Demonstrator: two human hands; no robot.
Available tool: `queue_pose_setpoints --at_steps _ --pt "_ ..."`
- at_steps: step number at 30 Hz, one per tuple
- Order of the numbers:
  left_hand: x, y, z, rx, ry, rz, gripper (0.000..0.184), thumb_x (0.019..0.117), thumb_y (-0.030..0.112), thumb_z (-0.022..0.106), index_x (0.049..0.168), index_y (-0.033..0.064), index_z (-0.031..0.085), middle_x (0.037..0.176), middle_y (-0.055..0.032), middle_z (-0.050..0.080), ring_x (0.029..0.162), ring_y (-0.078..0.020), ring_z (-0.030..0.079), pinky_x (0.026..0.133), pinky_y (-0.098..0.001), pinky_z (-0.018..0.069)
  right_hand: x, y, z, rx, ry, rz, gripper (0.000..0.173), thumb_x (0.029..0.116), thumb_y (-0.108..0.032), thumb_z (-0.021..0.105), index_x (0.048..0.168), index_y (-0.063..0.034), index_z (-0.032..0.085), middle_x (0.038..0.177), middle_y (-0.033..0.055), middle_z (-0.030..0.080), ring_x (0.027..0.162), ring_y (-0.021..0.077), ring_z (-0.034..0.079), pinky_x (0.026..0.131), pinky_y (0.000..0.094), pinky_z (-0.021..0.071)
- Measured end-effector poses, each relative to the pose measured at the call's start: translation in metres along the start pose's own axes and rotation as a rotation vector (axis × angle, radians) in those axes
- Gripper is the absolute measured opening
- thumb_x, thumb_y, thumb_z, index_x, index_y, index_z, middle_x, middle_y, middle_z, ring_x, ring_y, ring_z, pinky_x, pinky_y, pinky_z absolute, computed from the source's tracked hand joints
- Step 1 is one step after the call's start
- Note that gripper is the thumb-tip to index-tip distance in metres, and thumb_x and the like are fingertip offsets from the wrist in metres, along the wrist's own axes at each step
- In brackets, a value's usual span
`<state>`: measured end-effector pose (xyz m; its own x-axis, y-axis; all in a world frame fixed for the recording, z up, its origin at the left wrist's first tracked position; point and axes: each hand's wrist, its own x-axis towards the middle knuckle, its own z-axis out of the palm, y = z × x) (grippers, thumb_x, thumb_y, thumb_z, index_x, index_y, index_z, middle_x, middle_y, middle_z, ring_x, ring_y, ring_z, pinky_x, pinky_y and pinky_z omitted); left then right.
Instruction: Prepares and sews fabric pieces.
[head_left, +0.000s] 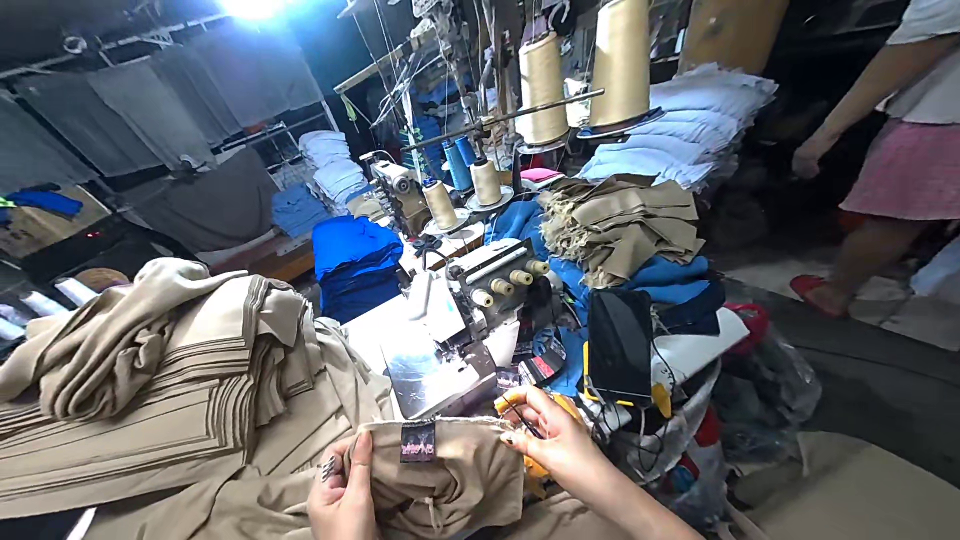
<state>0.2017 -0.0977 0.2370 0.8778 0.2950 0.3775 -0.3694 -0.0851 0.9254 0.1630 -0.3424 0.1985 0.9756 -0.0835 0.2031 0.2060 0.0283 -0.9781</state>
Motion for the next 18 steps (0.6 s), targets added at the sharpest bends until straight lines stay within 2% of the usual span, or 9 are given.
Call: queue_pose_setpoints --at_steps 2,5,8,10,11,13,14,16,18 --pt "0.013 0.005 0.011 0.044 0.005 0.062 0.002 0.0935 0.002 0.068 0.095 0.0 0.067 0.08 0.0023 0.07 0.074 -0.0013 0.067 0.072 -0.0194 0.0586 0.001 -0.002 0.0 -0.013 0.002 0.009 0.04 0.0871 0.001 0.069 0.126 -0.001 0.057 0.107 0.0046 0.069 0.092 0.0096 0.067 0.083 0.0269 0.058" --pt "0.046 0.003 0.031 0.216 -0.082 0.243 0.018 0.087 0.008 0.075 0.102 -0.0015 0.07 0.091 -0.0034 0.072 0.084 -0.0051 0.07 0.079 -0.0231 0.0594 0.002 -0.002 -0.002 -0.028 -0.025 0.026 0.042 0.0897 -0.003 0.069 0.129 -0.0028 0.056 0.102 0.003 0.069 0.087 0.0088 0.067 0.081 0.0271 0.0581" --pt "0.073 -0.015 0.052 0.509 -0.275 0.288 0.037 0.0817 0.013 0.082 0.112 -0.0034 0.069 0.113 -0.0217 0.067 0.101 -0.0349 0.067 0.089 -0.0549 0.0542 0.002 0.01 -0.01 -0.077 -0.125 0.067 0.036 0.0961 -0.012 0.064 0.131 -0.0054 0.058 0.09 0.0012 0.064 0.074 0.0071 0.059 0.071 0.028 0.0526" --pt "0.066 -0.021 0.064 0.724 -0.328 0.345 0.037 0.0825 0.019 0.082 0.112 -0.002 0.073 0.123 -0.028 0.064 0.111 -0.0491 0.062 0.093 -0.0668 0.0491 -0.001 0.019 -0.017 -0.117 -0.204 0.089 0.031 0.0986 -0.014 0.062 0.128 -0.003 0.061 0.105 0.0076 0.068 0.087 0.0102 0.065 0.081 0.031 0.0558" --pt "0.058 -0.026 0.067 0.787 -0.317 0.448 0.029 0.0835 0.019 0.081 0.106 0.0013 0.076 0.118 -0.0261 0.067 0.109 -0.0489 0.064 0.09 -0.0658 0.0505 -0.002 0.023 -0.02 -0.133 -0.221 0.105 0.03 0.0987 -0.013 0.062 0.126 -0.001 0.063 0.111 0.011 0.067 0.094 0.0127 0.066 0.087 0.0324 0.0557" --pt "0.037 -0.034 0.069 0.834 -0.267 0.665 0.013 0.0877 0.018 0.072 0.095 0.0096 0.08 0.104 -0.0152 0.073 0.1 -0.0387 0.069 0.085 -0.057 0.0547 0.0 0.033 -0.023 -0.168 -0.183 0.11 0.03 0.0974 -0.014 0.065 0.123 0.0008 0.065 0.115 0.0127 0.068 0.102 0.0142 0.066 0.093 0.0321 0.0539" --pt "0.026 -0.035 0.069 0.849 -0.252 0.709 0.016 0.0909 0.019 0.068 0.096 0.0118 0.081 0.103 -0.0114 0.075 0.101 -0.0342 0.07 0.087 -0.0531 0.0556 0.002 0.037 -0.024 -0.195 -0.154 0.111 0.034 0.0971 -0.017 0.065 0.126 0.0006 0.065 0.12 0.013 0.067 0.11 0.0156 0.065 0.1 0.0333 0.0522" --pt "0.006 -0.039 0.068 0.91 -0.272 0.695 0.025 0.0971 0.022 0.059 0.107 0.0126 0.081 0.113 -0.01 0.075 0.109 -0.032 0.07 0.094 -0.0525 0.0545 0.01 0.04 -0.022 -0.242 -0.113 0.115 0.041 0.0975 -0.021 0.066 0.132 -0.0004 0.062 0.128 0.013 0.067 0.121 0.0173 0.062 0.108 0.0347 0.0483" --pt "0.0 -0.046 0.069 1.005 -0.309 0.646 0.033 0.1005 0.025 0.054 0.12 0.0133 0.077 0.124 -0.011 0.073 0.118 -0.0351 0.067 0.099 -0.059 0.0501 0.022 0.04 -0.018 -0.223 -0.125 0.121 0.041 0.0973 -0.019 0.067 0.134 -0.0021 0.061 0.124 0.0102 0.069 0.115 0.0133 0.066 0.103 0.0315 0.0517"
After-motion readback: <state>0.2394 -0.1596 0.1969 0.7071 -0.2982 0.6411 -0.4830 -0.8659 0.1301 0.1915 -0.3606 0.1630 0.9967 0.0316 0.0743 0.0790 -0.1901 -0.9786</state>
